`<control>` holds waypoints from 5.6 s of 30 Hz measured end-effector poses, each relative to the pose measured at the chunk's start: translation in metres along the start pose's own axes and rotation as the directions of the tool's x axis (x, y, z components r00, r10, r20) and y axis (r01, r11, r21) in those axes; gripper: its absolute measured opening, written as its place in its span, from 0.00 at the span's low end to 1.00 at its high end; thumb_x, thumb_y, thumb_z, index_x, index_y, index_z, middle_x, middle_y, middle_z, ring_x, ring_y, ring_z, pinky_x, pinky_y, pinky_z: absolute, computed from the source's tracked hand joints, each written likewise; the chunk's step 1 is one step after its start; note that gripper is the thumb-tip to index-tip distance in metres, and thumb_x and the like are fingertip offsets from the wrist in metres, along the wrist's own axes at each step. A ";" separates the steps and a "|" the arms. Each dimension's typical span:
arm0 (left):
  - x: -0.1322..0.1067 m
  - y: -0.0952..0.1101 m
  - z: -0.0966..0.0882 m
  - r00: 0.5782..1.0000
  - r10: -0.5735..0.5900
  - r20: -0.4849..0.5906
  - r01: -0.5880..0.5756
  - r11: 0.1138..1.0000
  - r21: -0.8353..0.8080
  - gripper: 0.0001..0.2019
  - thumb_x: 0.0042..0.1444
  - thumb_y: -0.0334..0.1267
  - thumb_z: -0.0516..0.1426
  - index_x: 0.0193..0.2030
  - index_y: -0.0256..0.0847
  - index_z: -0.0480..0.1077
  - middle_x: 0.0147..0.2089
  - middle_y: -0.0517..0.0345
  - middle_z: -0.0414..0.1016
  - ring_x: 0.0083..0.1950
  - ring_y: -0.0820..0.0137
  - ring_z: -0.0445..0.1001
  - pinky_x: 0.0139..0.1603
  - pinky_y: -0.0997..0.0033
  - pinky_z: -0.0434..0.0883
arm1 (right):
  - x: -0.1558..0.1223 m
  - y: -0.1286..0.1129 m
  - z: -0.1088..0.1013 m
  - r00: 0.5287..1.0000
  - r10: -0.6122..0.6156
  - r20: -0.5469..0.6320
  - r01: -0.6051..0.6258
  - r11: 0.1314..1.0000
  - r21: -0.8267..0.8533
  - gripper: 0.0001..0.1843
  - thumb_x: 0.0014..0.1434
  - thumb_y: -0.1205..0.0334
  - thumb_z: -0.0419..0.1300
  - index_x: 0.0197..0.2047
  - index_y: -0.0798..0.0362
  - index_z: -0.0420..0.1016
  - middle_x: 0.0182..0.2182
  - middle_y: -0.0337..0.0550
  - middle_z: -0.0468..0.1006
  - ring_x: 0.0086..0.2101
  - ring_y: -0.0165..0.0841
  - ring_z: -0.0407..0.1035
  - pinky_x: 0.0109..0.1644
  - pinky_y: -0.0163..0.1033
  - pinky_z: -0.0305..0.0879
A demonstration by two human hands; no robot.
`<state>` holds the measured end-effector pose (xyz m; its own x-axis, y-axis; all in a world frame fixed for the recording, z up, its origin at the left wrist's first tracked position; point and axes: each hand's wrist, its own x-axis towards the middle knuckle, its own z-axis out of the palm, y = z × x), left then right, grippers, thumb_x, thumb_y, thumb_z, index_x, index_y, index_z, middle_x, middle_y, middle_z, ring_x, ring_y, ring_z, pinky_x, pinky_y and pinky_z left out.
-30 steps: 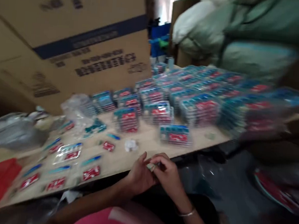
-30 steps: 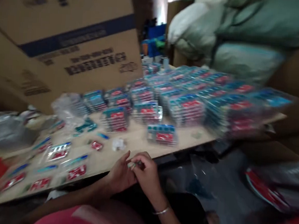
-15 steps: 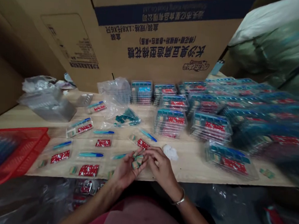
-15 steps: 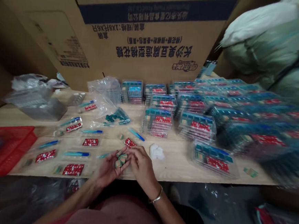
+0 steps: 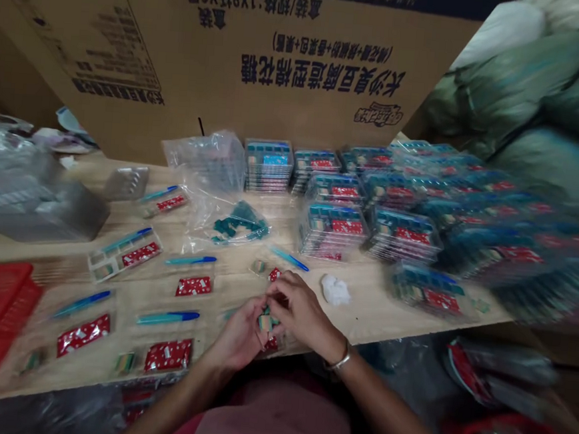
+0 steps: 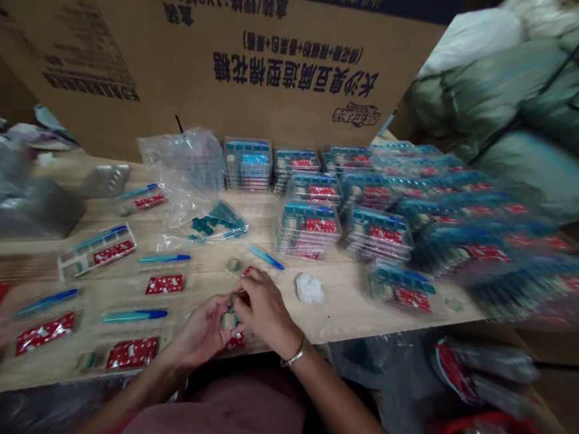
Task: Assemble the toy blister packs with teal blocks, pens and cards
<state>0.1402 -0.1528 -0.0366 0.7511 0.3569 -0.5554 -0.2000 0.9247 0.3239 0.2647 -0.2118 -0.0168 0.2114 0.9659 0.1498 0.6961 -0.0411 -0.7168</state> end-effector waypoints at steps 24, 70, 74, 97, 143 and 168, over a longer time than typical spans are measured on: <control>0.001 -0.006 0.023 0.997 0.017 0.082 -0.024 0.996 0.089 0.15 0.57 0.39 0.52 0.46 0.35 0.74 0.42 0.53 0.77 0.38 0.71 0.74 0.43 0.73 0.70 | -0.036 0.012 -0.033 0.969 0.194 0.155 -0.248 0.809 0.533 0.05 0.56 0.64 0.59 0.35 0.53 0.75 0.31 0.38 0.78 0.32 0.30 0.71 0.36 0.34 0.65; 0.022 -0.017 0.032 0.981 -0.096 0.167 0.030 0.932 0.361 0.41 0.38 0.21 0.57 0.62 0.50 0.61 0.51 0.58 0.74 0.44 0.71 0.72 0.54 0.65 0.65 | -0.051 0.029 -0.053 0.987 0.157 0.025 -0.157 0.941 0.301 0.07 0.57 0.71 0.58 0.37 0.52 0.76 0.33 0.41 0.75 0.35 0.31 0.69 0.39 0.35 0.63; 0.020 -0.020 0.032 0.986 -0.019 0.164 -0.041 0.934 0.355 0.42 0.37 0.21 0.56 0.62 0.52 0.60 0.55 0.58 0.70 0.49 0.69 0.70 0.55 0.66 0.63 | -0.050 0.022 -0.052 0.994 0.109 -0.029 -0.105 0.988 0.115 0.11 0.59 0.72 0.55 0.42 0.50 0.73 0.39 0.43 0.71 0.39 0.32 0.68 0.43 0.37 0.64; 0.030 -0.021 0.045 0.990 0.117 0.083 -0.143 0.760 0.634 0.15 0.42 0.39 0.65 0.39 0.40 0.73 0.35 0.55 0.77 0.37 0.67 0.76 0.31 0.74 0.65 | -0.046 0.049 -0.058 0.937 0.345 0.049 -0.323 0.804 0.500 0.03 0.52 0.64 0.58 0.30 0.55 0.70 0.24 0.35 0.71 0.25 0.26 0.63 0.29 0.31 0.58; 0.024 -0.034 0.061 0.999 0.038 0.005 -0.038 0.980 0.196 0.13 0.57 0.44 0.55 0.42 0.37 0.69 0.40 0.49 0.79 0.44 0.65 0.77 0.47 0.68 0.68 | -0.078 0.054 -0.067 0.927 0.337 -0.163 -0.168 0.763 0.624 0.14 0.53 0.53 0.62 0.40 0.52 0.74 0.28 0.39 0.74 0.30 0.30 0.67 0.35 0.36 0.67; 0.024 -0.054 0.060 0.997 0.072 0.021 -0.074 0.989 0.124 0.11 0.53 0.41 0.55 0.42 0.40 0.69 0.39 0.54 0.77 0.40 0.67 0.74 0.40 0.68 0.68 | -0.085 0.022 -0.052 0.994 -0.080 -0.081 0.075 0.996 -0.054 0.10 0.57 0.72 0.52 0.42 0.51 0.67 0.38 0.44 0.71 0.38 0.35 0.68 0.42 0.38 0.66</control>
<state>0.2065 -0.2025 -0.0213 0.7480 0.4193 -0.5145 -0.1749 0.8723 0.4566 0.2981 -0.3082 -0.0101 0.2104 0.9421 0.2612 0.7460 0.0179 -0.6657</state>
